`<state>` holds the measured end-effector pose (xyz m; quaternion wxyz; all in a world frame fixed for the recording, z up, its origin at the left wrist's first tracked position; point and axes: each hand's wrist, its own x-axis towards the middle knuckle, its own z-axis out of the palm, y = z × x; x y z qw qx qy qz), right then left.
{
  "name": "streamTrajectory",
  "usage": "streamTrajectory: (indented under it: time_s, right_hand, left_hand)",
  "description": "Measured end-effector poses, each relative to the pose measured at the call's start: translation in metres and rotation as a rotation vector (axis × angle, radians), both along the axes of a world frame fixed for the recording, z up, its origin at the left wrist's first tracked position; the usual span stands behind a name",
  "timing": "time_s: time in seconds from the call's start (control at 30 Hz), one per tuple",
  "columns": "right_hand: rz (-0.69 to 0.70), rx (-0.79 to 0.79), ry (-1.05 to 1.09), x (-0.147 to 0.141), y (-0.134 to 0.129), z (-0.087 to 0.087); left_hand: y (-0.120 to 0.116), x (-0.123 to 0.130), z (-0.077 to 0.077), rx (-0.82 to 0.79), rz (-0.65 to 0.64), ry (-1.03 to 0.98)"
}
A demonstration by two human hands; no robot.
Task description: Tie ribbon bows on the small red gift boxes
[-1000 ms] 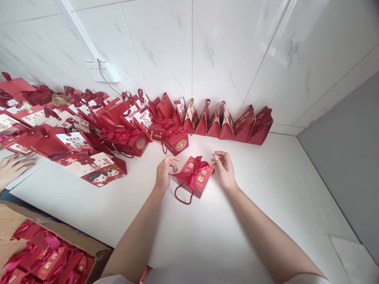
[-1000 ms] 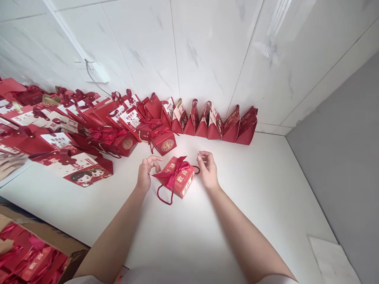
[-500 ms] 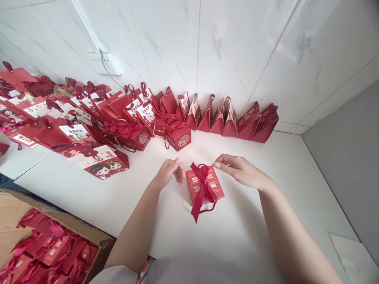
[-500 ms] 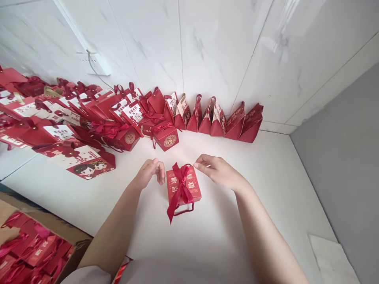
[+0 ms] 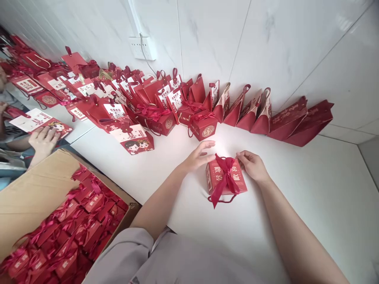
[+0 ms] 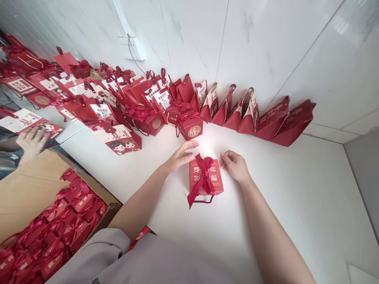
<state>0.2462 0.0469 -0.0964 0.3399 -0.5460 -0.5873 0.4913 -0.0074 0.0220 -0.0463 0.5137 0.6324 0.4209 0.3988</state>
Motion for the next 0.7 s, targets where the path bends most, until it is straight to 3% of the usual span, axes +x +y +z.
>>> streamTrajectory:
  time_s: [0.13,0.47,0.7]
  right_hand:
    - [-0.042,0.049,0.015,-0.001,-0.002,-0.001]
    - [-0.044,0.119,0.025,-0.005,0.002,-0.008]
    - [-0.035,0.123,0.024,-0.003,0.002,-0.006]
  left_hand:
    - [-0.007,0.001,0.005,-0.029,-0.202,0.054]
    - [-0.010,-0.011,0.035,-0.052,-0.160,0.366]
    - [-0.009,-0.014,0.040,-0.026,-0.275,0.256]
